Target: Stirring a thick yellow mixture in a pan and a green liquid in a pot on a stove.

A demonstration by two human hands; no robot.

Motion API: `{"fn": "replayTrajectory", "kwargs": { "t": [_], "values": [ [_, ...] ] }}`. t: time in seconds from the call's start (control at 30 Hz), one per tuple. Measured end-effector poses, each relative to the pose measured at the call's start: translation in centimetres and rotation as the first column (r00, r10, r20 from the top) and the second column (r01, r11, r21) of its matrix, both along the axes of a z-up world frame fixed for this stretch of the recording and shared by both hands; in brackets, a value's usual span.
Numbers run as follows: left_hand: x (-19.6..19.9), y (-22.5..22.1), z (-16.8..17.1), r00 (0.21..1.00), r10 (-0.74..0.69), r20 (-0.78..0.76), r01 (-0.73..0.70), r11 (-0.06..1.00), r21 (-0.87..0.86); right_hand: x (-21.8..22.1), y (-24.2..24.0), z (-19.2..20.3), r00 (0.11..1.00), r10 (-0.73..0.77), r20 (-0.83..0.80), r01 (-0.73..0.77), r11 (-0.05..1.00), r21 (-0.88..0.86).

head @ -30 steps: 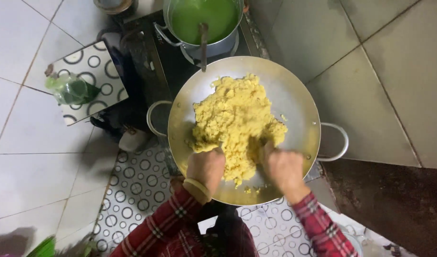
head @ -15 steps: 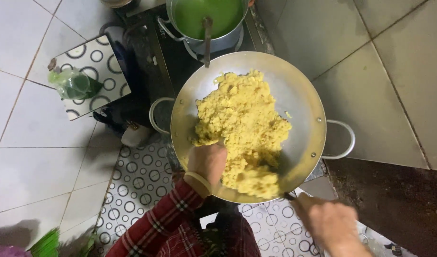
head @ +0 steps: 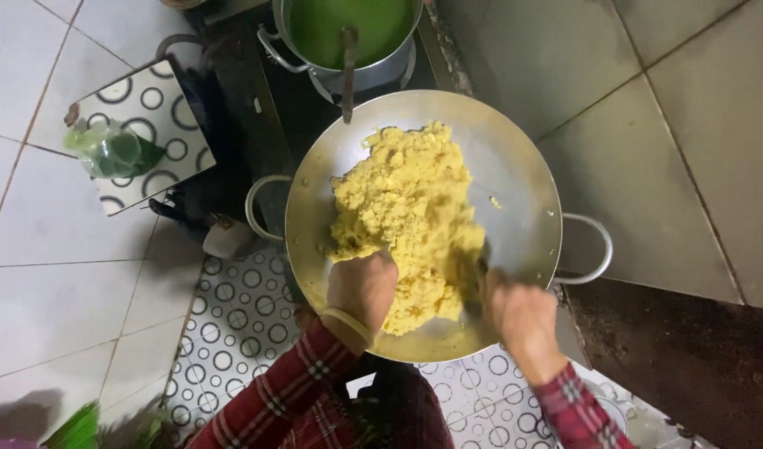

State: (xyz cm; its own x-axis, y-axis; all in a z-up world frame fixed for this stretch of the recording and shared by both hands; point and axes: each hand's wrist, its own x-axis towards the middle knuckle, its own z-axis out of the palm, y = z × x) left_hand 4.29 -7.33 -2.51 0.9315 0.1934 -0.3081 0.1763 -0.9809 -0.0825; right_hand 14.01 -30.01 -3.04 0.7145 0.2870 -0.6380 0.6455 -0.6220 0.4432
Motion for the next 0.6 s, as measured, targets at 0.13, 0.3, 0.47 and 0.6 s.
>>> {"fn": "replayTrajectory", "kwargs": {
  "t": [0.13,0.3,0.47,0.6],
  "values": [
    [0.8,-0.1,0.8,0.999,0.007,-0.053,-0.008,0.999,-0.034,-5.7,-2.8,-0.2,0.973,0.204,-0.108,-0.191,0.974,0.123],
    [1.9,-0.6,0.9,0.994,-0.008,-0.108,0.008,1.000,-0.007,-9.3,-0.4,-0.2,0.821,0.394,0.414,-0.559,0.703,0.440],
    [2.0,0.0,1.4,0.999,-0.030,0.016,0.031,0.998,-0.054,-8.0,4.0,0.3,0.715,0.606,0.349,-0.669,0.739,0.085],
    [2.4,-0.1,1.2,0.999,0.029,-0.040,-0.033,0.995,-0.091,-8.0,5.0,-0.4,0.792,0.543,0.280,-0.601,0.774,0.199]
  ]
}}
